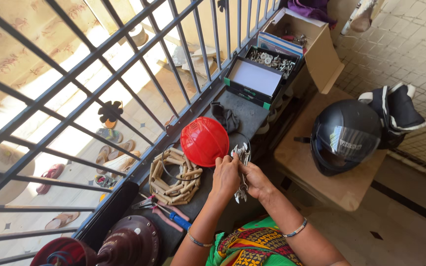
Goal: The person disassembles and repairs parts of a ceiling fan by using various tools such as wrenches, pliers, and a screwdriver to remove nuts, bolts, and wires, and eventually reassembles the unit.
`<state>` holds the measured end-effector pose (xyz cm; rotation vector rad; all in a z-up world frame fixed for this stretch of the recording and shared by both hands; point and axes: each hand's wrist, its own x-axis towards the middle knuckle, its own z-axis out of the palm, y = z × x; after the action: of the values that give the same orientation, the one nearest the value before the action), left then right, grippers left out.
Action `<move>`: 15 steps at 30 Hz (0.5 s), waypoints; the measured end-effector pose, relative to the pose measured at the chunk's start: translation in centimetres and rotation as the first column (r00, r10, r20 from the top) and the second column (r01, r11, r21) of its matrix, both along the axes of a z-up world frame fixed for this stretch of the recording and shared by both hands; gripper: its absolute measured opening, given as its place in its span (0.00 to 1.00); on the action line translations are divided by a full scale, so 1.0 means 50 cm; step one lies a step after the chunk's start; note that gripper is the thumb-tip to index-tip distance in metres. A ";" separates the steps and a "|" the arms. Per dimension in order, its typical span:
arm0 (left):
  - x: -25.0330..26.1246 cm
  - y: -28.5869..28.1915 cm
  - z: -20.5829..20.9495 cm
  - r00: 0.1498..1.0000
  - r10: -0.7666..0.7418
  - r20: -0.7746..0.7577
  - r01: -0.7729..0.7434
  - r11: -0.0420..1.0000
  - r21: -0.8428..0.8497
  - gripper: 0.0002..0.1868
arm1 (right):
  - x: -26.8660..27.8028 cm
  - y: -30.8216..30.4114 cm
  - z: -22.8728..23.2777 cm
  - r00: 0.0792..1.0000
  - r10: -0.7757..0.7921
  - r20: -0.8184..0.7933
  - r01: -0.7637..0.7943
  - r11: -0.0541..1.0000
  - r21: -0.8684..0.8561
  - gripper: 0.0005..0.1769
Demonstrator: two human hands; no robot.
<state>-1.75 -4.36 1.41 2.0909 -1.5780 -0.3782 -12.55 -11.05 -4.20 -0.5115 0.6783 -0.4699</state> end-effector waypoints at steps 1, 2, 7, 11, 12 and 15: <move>0.003 -0.014 0.004 1.000 0.002 0.010 -0.002 1.000 0.008 0.29 | 0.001 -0.017 -0.003 1.000 0.004 0.014 -0.004 1.000 0.004 0.16; 0.006 -0.027 0.006 1.000 0.001 0.004 -0.001 1.000 0.011 0.30 | 0.002 -0.032 -0.008 1.000 0.005 0.012 -0.005 1.000 0.021 0.15; 0.004 -0.161 0.014 1.000 -0.017 0.007 0.017 1.000 0.019 0.35 | -0.001 -0.188 -0.035 0.993 0.044 0.114 -0.043 0.999 -0.015 0.14; -0.011 -0.301 0.034 0.998 -0.064 -0.029 0.062 0.995 -0.080 0.32 | -0.017 -0.356 -0.036 0.998 0.005 0.060 -0.003 0.999 -0.035 0.14; -0.013 -0.342 0.042 0.994 -0.085 -0.063 0.077 0.990 -0.122 0.30 | -0.025 -0.409 -0.032 0.998 -0.004 0.058 0.007 0.998 -0.059 0.14; -0.031 -0.431 0.064 0.980 -0.122 -0.158 0.089 0.975 -0.205 0.26 | -0.065 -0.560 -0.016 0.997 -0.049 0.054 0.053 0.995 -0.081 0.13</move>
<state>-3.30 -25.90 4.59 1.7827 -1.5620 -0.4084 -15.82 -39.06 -5.02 -0.5587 0.6253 -0.5588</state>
